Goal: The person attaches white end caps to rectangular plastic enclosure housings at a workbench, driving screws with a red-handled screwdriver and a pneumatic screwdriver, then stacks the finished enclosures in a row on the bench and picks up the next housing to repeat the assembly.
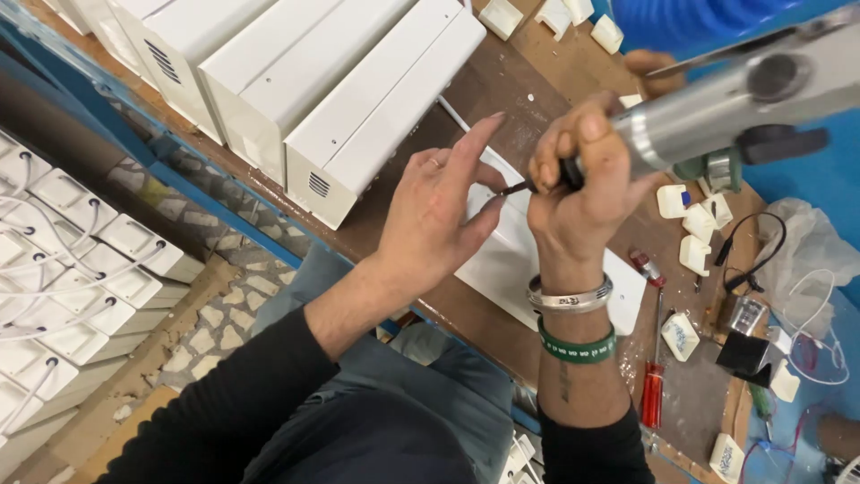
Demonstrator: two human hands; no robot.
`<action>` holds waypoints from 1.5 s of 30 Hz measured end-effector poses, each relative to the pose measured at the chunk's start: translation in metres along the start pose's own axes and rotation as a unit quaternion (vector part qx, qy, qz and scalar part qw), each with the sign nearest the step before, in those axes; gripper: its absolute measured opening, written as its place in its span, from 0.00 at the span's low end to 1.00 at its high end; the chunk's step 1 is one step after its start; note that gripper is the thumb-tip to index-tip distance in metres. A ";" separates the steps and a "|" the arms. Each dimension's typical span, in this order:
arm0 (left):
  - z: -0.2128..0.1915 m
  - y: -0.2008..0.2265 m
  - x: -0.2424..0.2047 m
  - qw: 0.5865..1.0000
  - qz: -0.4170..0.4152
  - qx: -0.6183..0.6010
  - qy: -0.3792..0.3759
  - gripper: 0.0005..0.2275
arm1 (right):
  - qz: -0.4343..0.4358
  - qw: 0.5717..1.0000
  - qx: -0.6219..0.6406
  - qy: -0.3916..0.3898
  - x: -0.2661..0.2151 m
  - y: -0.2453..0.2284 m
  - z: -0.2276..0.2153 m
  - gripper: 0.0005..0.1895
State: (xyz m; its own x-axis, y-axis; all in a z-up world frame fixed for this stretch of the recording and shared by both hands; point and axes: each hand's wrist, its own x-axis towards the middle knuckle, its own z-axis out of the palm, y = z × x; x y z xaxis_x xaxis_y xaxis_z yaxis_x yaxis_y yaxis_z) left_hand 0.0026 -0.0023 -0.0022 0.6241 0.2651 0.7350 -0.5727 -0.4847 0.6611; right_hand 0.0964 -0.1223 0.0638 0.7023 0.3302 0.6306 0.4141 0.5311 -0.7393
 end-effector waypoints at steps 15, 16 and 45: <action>0.019 -0.009 -0.003 0.995 -0.083 -0.014 0.060 0.36 | 0.052 0.998 0.041 -0.023 -0.001 0.011 -0.006 0.26; 0.018 -0.010 -0.004 0.994 -0.089 -0.021 0.058 0.36 | 0.058 0.997 0.033 -0.024 0.000 0.010 -0.004 0.26; 0.011 -0.004 -0.004 0.990 -0.125 -0.040 0.048 0.30 | 0.041 0.999 0.018 0.028 -0.019 0.020 -0.019 0.30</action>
State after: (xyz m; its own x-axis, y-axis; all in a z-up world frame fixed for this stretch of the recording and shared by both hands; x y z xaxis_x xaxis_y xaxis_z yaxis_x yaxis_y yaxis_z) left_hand 0.0085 -0.0107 -0.0090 0.7004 0.4491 0.5548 -0.4494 -0.3264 0.8316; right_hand 0.1019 -0.1326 0.0326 0.7651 0.3297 0.5531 0.3332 0.5323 -0.7782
